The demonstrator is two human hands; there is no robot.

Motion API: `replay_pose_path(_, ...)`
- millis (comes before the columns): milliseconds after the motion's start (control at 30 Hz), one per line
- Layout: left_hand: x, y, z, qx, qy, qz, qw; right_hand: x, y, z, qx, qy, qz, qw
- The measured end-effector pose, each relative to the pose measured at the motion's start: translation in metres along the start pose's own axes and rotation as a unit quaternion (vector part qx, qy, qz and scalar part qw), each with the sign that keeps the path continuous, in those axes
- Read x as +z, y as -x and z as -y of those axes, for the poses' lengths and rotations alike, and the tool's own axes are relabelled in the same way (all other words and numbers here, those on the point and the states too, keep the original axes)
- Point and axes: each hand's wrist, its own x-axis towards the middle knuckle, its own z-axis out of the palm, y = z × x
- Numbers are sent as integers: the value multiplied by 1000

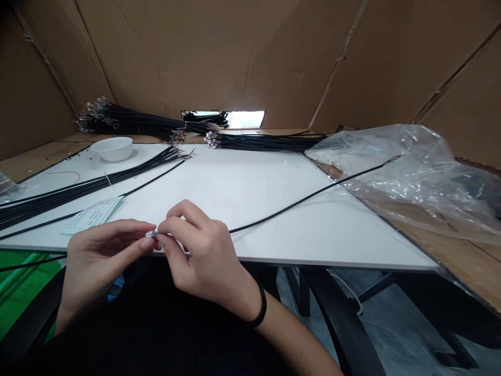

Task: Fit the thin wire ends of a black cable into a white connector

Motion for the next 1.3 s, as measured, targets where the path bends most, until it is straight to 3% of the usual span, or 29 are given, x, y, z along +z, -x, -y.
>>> replay_pose_path(200, 1, -2, 3, 6, 51, 8, 999, 3, 2, 1, -10, 4, -22, 1000)
replay_pose_path(333, 2, -2, 7, 42, 80, 33, 995, 5, 3, 2, -9, 2, -18, 1000)
replay_pose_path(533, 5, -2, 9, 86, 66, 27, 994, 8, 6, 1, -12, 18, -24, 999)
replay_pose_path(800, 7, -2, 8, 87, 104, 43, 990, 10, 6, 2, -14, 7, -35, 999)
replay_pose_path(1167, 2, -2, 8, 41, 149, 38, 987, 2, 3, 7, 3, -83, -41, 996)
replay_pose_path(1300, 5, 0, 1, -21, 153, 9, 988, 0, 1, 10, 15, -115, -53, 992)
